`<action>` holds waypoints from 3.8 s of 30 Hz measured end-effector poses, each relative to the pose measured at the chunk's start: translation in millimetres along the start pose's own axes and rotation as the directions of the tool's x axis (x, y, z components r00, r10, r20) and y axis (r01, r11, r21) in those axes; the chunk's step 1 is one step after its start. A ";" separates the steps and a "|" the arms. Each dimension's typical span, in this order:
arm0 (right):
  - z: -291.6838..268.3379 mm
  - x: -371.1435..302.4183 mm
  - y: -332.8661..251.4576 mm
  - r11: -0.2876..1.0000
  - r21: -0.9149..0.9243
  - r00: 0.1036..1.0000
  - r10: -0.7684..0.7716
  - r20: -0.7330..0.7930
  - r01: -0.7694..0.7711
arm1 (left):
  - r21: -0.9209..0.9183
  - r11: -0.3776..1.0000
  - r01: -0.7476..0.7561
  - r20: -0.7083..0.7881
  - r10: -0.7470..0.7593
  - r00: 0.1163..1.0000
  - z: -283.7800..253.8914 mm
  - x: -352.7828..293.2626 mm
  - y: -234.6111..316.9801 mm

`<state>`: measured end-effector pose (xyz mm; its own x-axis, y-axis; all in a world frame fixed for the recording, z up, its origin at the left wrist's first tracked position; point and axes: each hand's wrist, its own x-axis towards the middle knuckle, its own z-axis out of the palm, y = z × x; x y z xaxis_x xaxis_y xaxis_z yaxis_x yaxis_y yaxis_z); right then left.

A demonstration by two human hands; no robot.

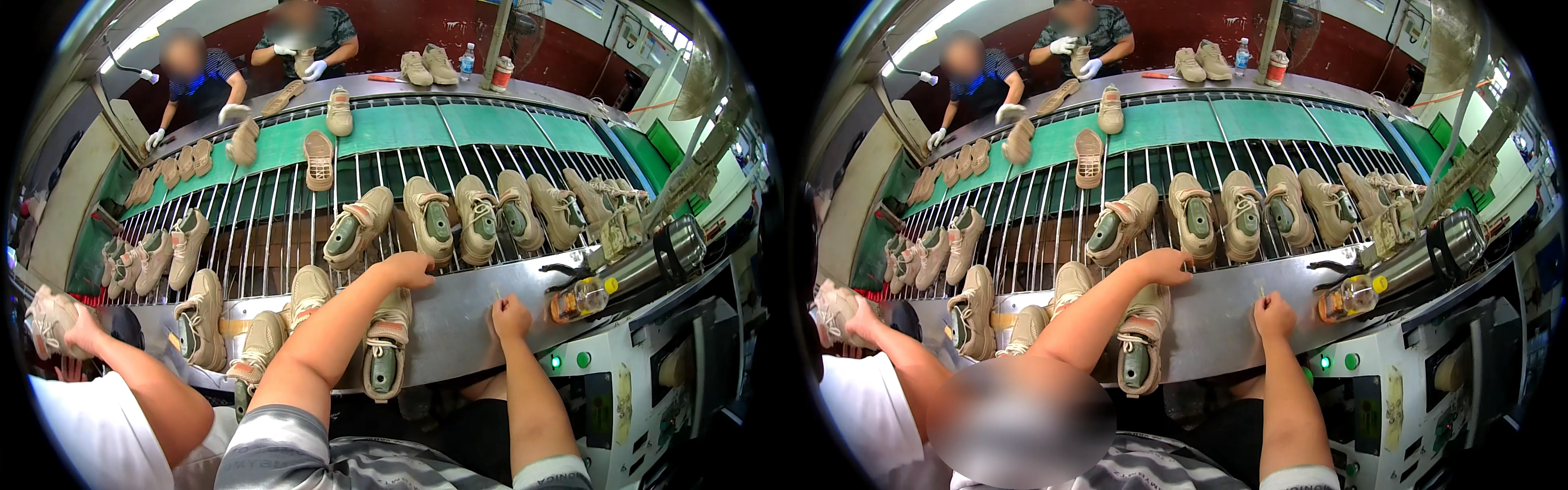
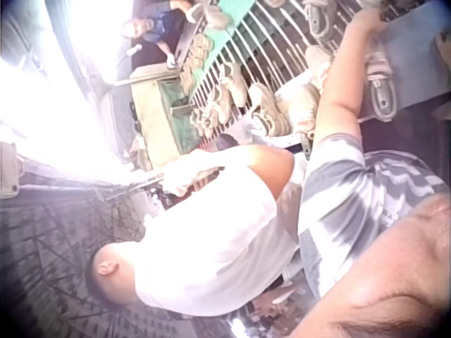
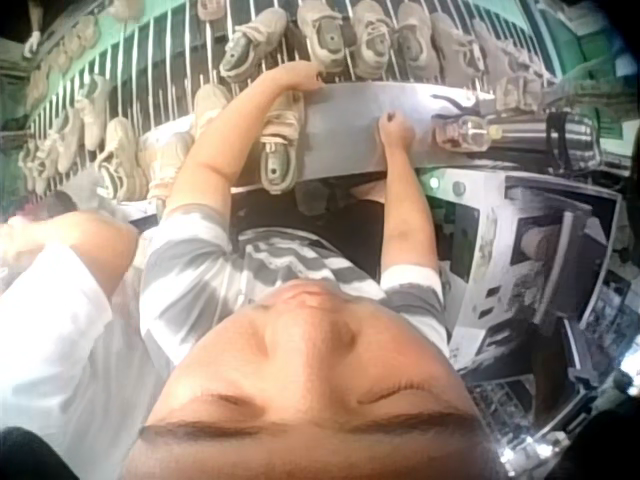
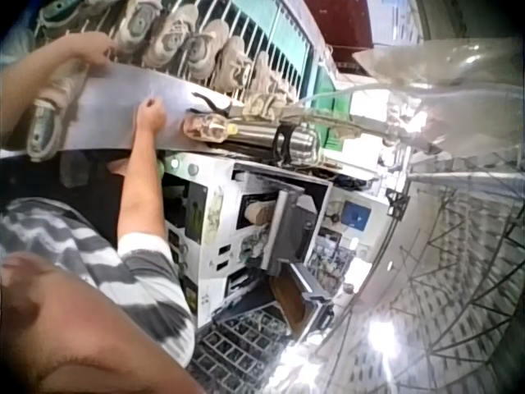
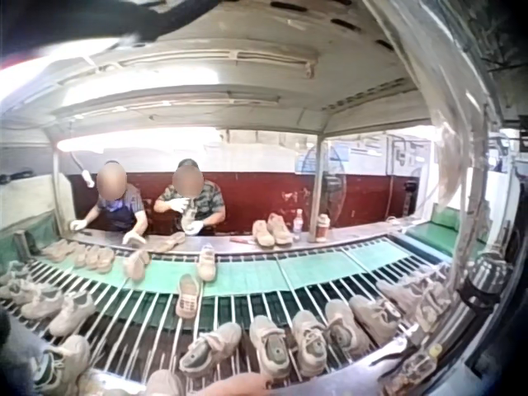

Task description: The person takes a shoe from a conveyor belt, places it into a pressing machine to attach the sole, and then returns the shoe to the conveyor.

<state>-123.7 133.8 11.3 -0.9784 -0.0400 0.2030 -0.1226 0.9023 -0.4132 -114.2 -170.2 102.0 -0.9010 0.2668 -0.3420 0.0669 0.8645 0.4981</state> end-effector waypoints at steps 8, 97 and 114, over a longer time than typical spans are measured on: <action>-1.9 1.6 -0.5 1.000 0.018 1.000 -0.005 0.000 0.005 | 0.006 1.000 -0.003 0.005 0.003 1.000 7.1 7.5 -5.0; 5.3 -3.9 -23.9 0.996 -0.015 0.989 -0.086 0.122 0.088 | -0.829 0.159 -0.536 -0.233 -0.970 0.073 -140.9 1.2 -350.4; -283.8 -141.6 34.5 -0.403 0.441 0.565 -0.753 0.337 -0.802 | -0.901 0.216 -0.375 -0.392 -0.042 0.919 -23.7 -174.1 224.6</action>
<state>57.9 292.4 220.2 -0.5163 -0.8470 0.1265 0.7602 -0.5212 -0.3879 47.5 -32.6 292.2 -0.9989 0.0421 -0.0222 -0.0337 -0.2972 0.9542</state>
